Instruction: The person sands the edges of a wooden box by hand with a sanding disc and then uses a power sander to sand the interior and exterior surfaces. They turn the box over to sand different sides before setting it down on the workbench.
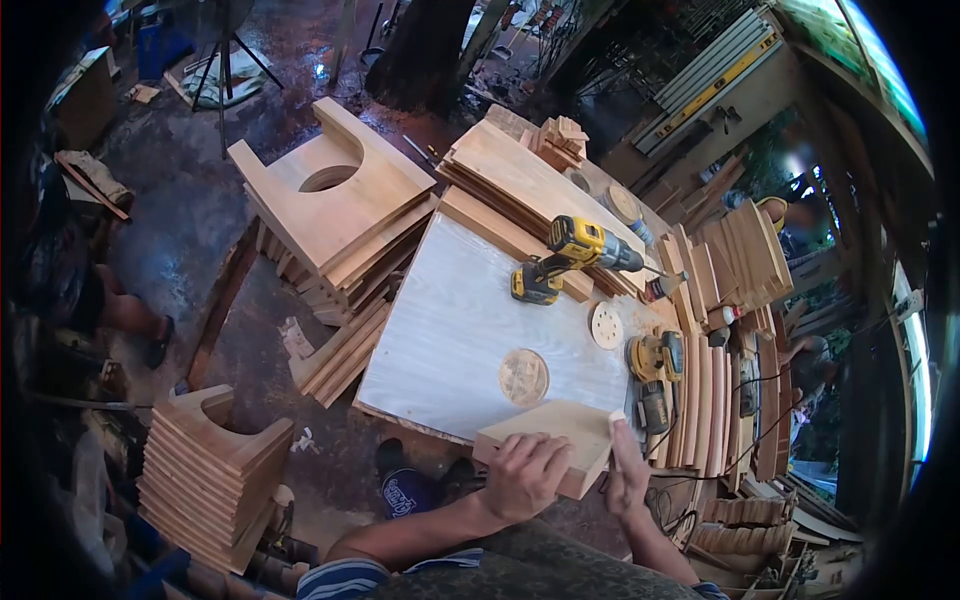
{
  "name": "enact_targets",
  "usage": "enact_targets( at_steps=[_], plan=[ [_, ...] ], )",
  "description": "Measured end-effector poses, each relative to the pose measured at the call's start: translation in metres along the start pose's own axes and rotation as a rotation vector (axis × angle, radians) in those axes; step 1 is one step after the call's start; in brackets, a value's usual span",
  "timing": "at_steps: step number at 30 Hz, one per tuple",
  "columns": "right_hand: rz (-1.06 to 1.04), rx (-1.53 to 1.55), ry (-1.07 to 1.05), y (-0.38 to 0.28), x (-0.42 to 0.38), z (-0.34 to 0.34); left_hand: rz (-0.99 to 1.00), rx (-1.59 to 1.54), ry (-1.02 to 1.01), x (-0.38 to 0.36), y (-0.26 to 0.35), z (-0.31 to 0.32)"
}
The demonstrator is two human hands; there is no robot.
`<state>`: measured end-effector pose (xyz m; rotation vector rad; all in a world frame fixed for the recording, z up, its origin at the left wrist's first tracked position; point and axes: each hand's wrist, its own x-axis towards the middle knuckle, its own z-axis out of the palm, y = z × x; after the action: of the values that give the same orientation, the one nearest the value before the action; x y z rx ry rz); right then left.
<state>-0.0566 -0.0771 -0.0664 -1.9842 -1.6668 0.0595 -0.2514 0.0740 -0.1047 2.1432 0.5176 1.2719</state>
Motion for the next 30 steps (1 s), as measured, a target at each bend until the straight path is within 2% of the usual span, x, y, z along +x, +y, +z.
enact_targets(
  at_steps=[2, 3, 6, 8, 12, 14, 18, 20, 21, 22, 23, 24, 28, 30],
  plan=[
    [0.083, -0.010, -0.026, 0.049, -0.007, -0.001, 0.017, -0.020, 0.028, 0.002, -0.003, 0.002],
    [0.164, -0.011, -0.046, 0.055, -0.003, -0.002, 0.014, -0.025, 0.028, 0.003, -0.003, 0.004],
    [0.186, 0.009, -0.055, 0.063, 0.001, -0.002, 0.027, -0.032, -0.003, 0.006, -0.005, 0.005],
    [0.202, 0.026, -0.039, 0.039, 0.009, -0.002, -0.035, -0.053, -0.019, 0.013, -0.007, 0.001],
    [0.162, 0.091, -0.021, -0.065, 0.037, -0.016, 0.037, -0.016, -0.029, 0.019, -0.001, 0.002],
    [-0.159, 0.237, -0.054, -0.094, 0.044, -0.025, 0.003, 0.050, -0.105, 0.026, 0.005, -0.002],
    [-0.336, 0.262, -0.019, -0.061, 0.034, -0.017, -0.002, 0.013, -0.118, 0.027, 0.008, 0.003],
    [-0.262, 0.277, 0.069, -0.021, 0.025, -0.008, -0.018, 0.032, -0.097, 0.025, 0.008, 0.003],
    [-0.166, 0.260, 0.056, -0.003, 0.022, -0.009, -0.015, 0.056, -0.095, 0.022, 0.006, 0.004],
    [-0.181, 0.277, 0.060, 0.026, 0.017, -0.006, -0.015, 0.076, -0.068, 0.018, 0.004, 0.005],
    [-0.111, 0.270, 0.062, 0.058, 0.010, 0.000, -0.015, 0.095, -0.043, 0.015, 0.005, 0.005],
    [-0.038, 0.263, 0.062, 0.071, 0.008, 0.001, -0.015, 0.117, -0.043, 0.015, 0.010, 0.005],
    [0.007, 0.265, 0.035, 0.073, 0.004, -0.003, -0.027, 0.210, -0.078, 0.012, 0.036, 0.012],
    [-0.263, 0.382, 0.038, 0.043, 0.001, -0.007, -0.022, 0.243, -0.078, 0.015, 0.050, 0.022]
  ],
)
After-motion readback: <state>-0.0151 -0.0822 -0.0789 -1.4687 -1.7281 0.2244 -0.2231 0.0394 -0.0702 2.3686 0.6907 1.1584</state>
